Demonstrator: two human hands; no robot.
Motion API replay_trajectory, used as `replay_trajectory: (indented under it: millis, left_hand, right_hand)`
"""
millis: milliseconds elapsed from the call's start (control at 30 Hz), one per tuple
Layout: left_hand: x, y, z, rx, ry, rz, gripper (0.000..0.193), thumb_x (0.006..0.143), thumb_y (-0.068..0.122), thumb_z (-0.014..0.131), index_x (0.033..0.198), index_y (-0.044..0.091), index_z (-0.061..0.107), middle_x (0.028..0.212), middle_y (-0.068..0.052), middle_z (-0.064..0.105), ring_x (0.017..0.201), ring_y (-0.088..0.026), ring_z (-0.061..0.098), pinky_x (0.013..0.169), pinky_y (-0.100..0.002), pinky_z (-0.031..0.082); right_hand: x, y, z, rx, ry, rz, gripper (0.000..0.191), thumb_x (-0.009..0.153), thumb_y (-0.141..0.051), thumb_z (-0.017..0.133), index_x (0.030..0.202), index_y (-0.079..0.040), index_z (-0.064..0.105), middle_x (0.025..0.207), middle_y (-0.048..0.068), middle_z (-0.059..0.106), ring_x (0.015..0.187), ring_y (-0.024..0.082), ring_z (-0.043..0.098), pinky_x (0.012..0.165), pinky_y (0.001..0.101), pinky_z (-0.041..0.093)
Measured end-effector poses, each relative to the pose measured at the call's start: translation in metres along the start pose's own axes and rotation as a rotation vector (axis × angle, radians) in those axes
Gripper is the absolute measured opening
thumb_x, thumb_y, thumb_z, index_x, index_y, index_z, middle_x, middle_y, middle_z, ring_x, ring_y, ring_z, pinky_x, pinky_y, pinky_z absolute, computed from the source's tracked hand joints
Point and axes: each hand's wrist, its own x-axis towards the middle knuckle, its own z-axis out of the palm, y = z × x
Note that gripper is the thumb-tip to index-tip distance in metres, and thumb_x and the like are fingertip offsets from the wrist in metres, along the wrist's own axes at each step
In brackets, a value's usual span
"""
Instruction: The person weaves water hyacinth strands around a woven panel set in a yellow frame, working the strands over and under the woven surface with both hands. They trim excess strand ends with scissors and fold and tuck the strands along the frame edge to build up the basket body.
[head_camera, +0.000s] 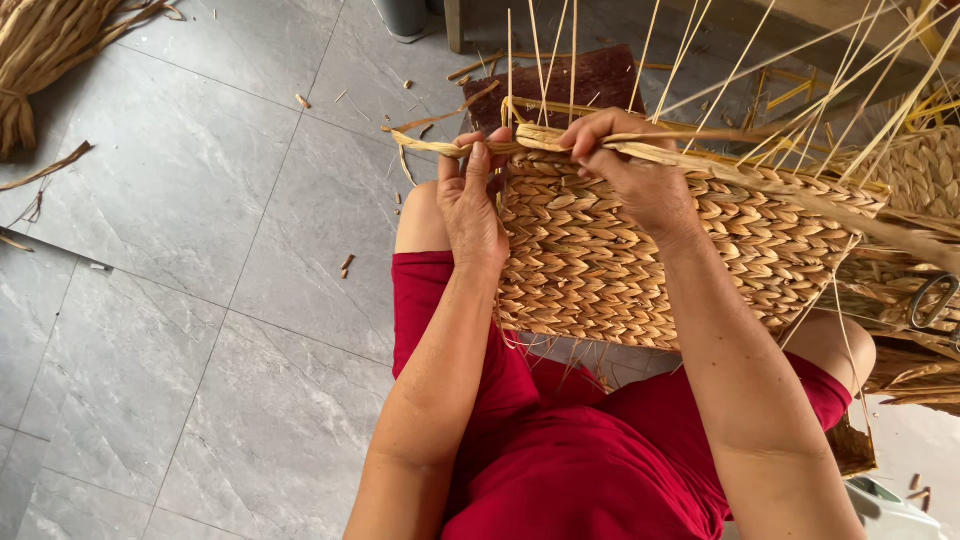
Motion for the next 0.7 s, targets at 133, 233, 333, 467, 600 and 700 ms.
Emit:
replay_trajectory:
  millis: [133, 233, 333, 467, 600, 700]
  left_hand:
    - [-0.012, 0.007, 0.002, 0.043, -0.014, 0.015, 0.015, 0.106, 0.014, 0.062, 0.120, 0.009, 0.064, 0.116, -0.005, 0.075, 0.094, -0.010, 0.064, 0.082, -0.027, 0.055]
    - [-0.017, 0.011, 0.005, 0.115, -0.001, 0.040, 0.013, 0.108, 0.014, 0.060, 0.120, 0.010, 0.065, 0.115, -0.004, 0.075, 0.089, -0.008, 0.061, 0.078, -0.023, 0.052]
    - [-0.012, 0.015, 0.006, 0.246, -0.059, 0.104, 0.014, 0.111, 0.015, 0.059, 0.121, 0.011, 0.067, 0.115, -0.004, 0.076, 0.086, -0.006, 0.059, 0.074, -0.021, 0.048]
    - [0.006, 0.018, 0.004, 0.274, -0.100, -0.053, 0.014, 0.107, 0.015, 0.058, 0.117, 0.013, 0.066, 0.109, 0.000, 0.076, 0.076, -0.003, 0.055, 0.066, -0.018, 0.045]
    - [0.026, 0.013, 0.004, 0.509, -0.074, -0.102, 0.012, 0.106, 0.013, 0.061, 0.115, 0.010, 0.068, 0.090, 0.003, 0.068, 0.065, -0.004, 0.054, 0.054, -0.017, 0.041]
    - [0.035, 0.007, 0.004, 0.565, 0.026, -0.186, 0.012, 0.103, 0.014, 0.062, 0.111, 0.009, 0.068, 0.085, 0.002, 0.068, 0.060, -0.004, 0.053, 0.049, -0.018, 0.041]
  right_hand:
    - [-0.011, -0.002, -0.009, 0.166, 0.079, -0.010, 0.014, 0.099, 0.008, 0.061, 0.101, -0.005, 0.066, 0.117, 0.009, 0.069, 0.099, 0.014, 0.070, 0.087, 0.0293, 0.064]
    - [-0.019, -0.003, -0.013, 0.233, 0.096, -0.026, 0.010, 0.102, 0.005, 0.064, 0.106, -0.004, 0.067, 0.118, 0.012, 0.070, 0.101, 0.018, 0.072, 0.092, 0.0317, 0.065]
    - [-0.023, -0.001, -0.017, 0.327, 0.171, -0.018, 0.009, 0.101, 0.003, 0.066, 0.107, -0.003, 0.068, 0.120, 0.015, 0.070, 0.103, 0.020, 0.073, 0.092, 0.0341, 0.065]
    - [-0.026, 0.002, -0.020, 0.415, 0.194, -0.007, 0.010, 0.102, 0.004, 0.067, 0.108, -0.004, 0.068, 0.120, 0.016, 0.070, 0.105, 0.022, 0.074, 0.091, 0.0345, 0.065]
    - [-0.029, -0.004, -0.020, 0.463, 0.157, -0.043, 0.009, 0.103, 0.002, 0.067, 0.110, -0.004, 0.068, 0.122, 0.016, 0.070, 0.108, 0.022, 0.073, 0.094, 0.0345, 0.065]
    - [-0.024, -0.014, -0.017, 0.406, 0.125, -0.080, 0.008, 0.105, 0.001, 0.065, 0.112, -0.003, 0.069, 0.123, 0.016, 0.070, 0.107, 0.022, 0.074, 0.091, 0.0328, 0.066]
